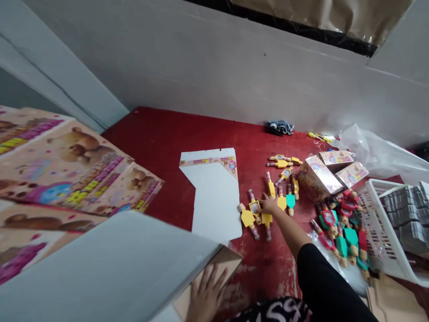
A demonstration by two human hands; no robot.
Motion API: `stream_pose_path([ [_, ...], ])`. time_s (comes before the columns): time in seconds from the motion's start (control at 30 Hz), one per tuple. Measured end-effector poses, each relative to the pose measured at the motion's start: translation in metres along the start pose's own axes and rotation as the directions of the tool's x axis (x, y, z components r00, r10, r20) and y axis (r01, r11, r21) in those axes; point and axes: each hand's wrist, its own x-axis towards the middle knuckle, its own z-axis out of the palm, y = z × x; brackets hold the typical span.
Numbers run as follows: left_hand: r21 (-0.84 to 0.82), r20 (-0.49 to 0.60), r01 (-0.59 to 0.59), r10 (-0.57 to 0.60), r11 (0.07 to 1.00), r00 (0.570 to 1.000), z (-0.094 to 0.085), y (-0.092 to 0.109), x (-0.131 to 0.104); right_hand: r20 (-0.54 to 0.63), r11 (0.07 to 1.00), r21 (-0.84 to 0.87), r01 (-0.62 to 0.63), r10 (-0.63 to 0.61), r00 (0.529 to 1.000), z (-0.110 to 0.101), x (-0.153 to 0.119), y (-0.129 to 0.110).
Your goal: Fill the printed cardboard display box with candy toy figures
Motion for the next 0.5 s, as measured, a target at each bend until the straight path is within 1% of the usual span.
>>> stream_pose_path([
  [0.07, 0.001, 0.035, 0.009, -0.009, 1.0, 0.999, -0.017, 0.007, -0.002, 0.053, 0.999, -0.02, 0.048, -0.047, 0.998, 0.007, -0.034, 0.004],
  [0.13, -0.024, 0.055, -0.008, 0.009, 1.0, 0.998, -0.027, 0.015, -0.009, 0.112, 0.997, -0.041, 0.063, -0.058, 0.992, 0.013, -0.07, 0.009],
  [0.23, -0.108, 0.086, -0.09, 0.099, 0.99, 0.991, -0.033, 0.034, -0.03, 0.175, 0.996, -0.074, 0.059, -0.046, 0.983, 0.028, -0.127, 0.015],
  [0.3, -0.169, 0.097, -0.125, 0.143, 0.978, 0.985, -0.035, 0.049, -0.045, 0.166, 0.996, -0.08, 0.031, -0.017, 0.986, 0.044, -0.165, 0.014],
  [0.33, -0.199, 0.096, -0.128, 0.15, 0.971, 0.984, -0.036, 0.056, -0.052, 0.127, 0.997, -0.078, 0.008, 0.002, 0.992, 0.053, -0.184, 0.011],
  [0.4, -0.282, 0.066, -0.125, 0.149, 0.951, 0.987, -0.039, 0.068, -0.065, -0.009, 0.998, -0.06, -0.023, 0.023, 1.0, 0.072, -0.219, 0.002],
  [0.47, -0.372, 0.021, -0.131, 0.149, 0.919, 0.989, -0.043, 0.075, -0.08, -0.149, 0.999, -0.026, -0.022, 0.018, 0.989, 0.09, -0.247, -0.01],
  [0.5, -0.407, 0.003, -0.13, 0.144, 0.904, 0.99, -0.046, 0.075, -0.089, -0.198, 1.0, -0.011, -0.023, 0.021, 0.98, 0.098, -0.257, -0.016],
])
